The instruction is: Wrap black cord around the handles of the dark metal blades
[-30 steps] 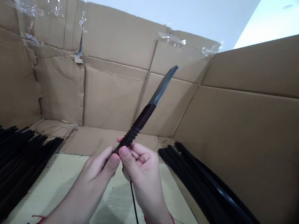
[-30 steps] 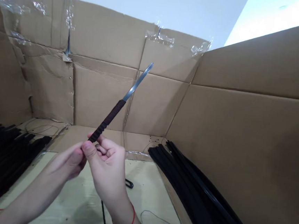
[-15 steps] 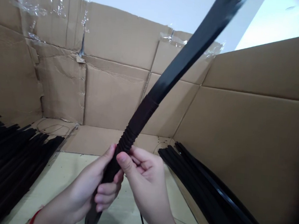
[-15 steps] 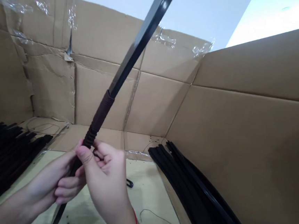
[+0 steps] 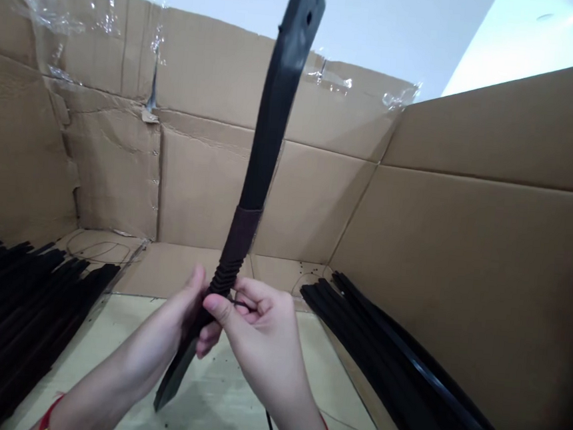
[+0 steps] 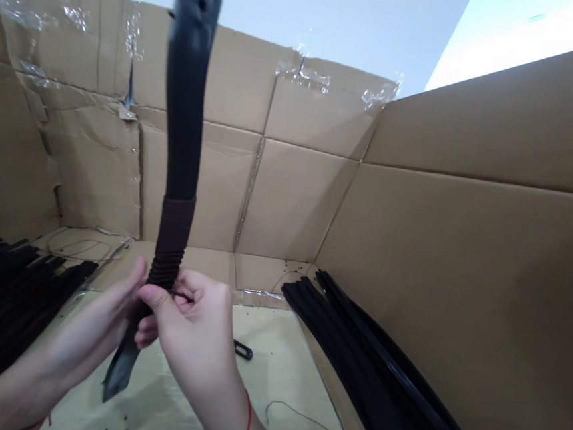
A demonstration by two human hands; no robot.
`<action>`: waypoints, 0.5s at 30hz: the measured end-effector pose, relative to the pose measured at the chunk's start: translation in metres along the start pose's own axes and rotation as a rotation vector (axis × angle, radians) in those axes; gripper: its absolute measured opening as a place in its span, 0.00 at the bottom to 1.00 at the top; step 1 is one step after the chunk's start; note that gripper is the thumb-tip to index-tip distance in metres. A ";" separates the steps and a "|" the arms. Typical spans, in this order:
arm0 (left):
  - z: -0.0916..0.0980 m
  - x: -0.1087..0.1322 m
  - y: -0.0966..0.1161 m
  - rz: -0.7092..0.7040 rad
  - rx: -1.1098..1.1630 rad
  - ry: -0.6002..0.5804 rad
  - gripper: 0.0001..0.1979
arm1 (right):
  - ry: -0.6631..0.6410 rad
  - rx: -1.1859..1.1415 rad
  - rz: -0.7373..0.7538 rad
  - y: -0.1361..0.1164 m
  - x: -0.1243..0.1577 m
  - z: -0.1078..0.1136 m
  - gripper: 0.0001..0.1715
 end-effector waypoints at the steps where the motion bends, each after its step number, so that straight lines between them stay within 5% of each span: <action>1: 0.000 0.003 0.004 0.011 0.011 -0.004 0.25 | -0.017 -0.017 -0.014 0.002 0.000 -0.002 0.10; 7: -0.009 0.011 0.004 0.182 0.128 -0.318 0.20 | -0.154 -0.028 0.040 -0.008 -0.003 0.004 0.08; 15: -0.016 0.003 -0.005 0.100 0.128 -0.395 0.22 | -0.027 0.025 0.027 -0.013 -0.004 0.013 0.12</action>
Point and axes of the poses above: each hand's wrist, its own x-axis away from the middle knuckle, its own z-axis out of the back of the hand, y = z × x, the point moved 5 cm from there along -x, towards the middle knuckle, and after that the axes turned 12 degrees about z, right-handed, at the moved point
